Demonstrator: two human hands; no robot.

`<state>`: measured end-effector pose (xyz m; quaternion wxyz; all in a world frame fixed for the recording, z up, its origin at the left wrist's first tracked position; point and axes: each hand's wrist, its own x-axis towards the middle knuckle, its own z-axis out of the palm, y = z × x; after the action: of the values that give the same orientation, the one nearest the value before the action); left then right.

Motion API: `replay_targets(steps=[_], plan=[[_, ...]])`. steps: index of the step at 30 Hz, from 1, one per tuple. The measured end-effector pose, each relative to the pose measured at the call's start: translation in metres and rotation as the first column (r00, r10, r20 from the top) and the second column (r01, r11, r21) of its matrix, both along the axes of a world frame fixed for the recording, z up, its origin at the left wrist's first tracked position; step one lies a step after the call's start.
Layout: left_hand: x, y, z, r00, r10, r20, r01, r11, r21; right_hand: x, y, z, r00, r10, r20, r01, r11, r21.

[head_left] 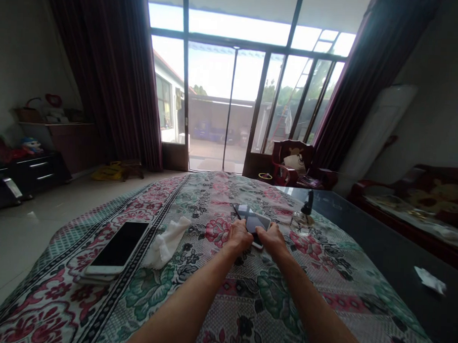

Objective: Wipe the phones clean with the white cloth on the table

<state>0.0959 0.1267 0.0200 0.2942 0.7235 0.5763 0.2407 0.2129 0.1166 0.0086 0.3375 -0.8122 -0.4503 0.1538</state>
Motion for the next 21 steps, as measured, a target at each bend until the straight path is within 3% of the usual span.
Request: replay_targets(steps=[4,8,16,21], plan=[[0.010,-0.002,-0.002,0.999,-0.002,-0.045,0.002,1.000,-0.004,0.001,0.015,-0.002,0.997,-0.062,-0.053,0.061,0.998,-0.004],[0.012,-0.004,-0.003,0.999,0.042,-0.034,-0.042,0.999,0.002,0.007,0.021,-0.005,0.993,-0.044,-0.113,0.046,0.999,0.014],[-0.005,-0.009,-0.003,0.986,0.119,0.118,-0.112,0.992,-0.063,0.011,-0.006,-0.005,0.967,0.088,-0.238,-0.067,0.993,0.093],[-0.010,0.007,-0.006,0.950,0.183,0.251,-0.133,0.970,-0.206,0.010,-0.011,-0.008,0.874,0.148,-0.462,-0.083,0.984,0.156]])
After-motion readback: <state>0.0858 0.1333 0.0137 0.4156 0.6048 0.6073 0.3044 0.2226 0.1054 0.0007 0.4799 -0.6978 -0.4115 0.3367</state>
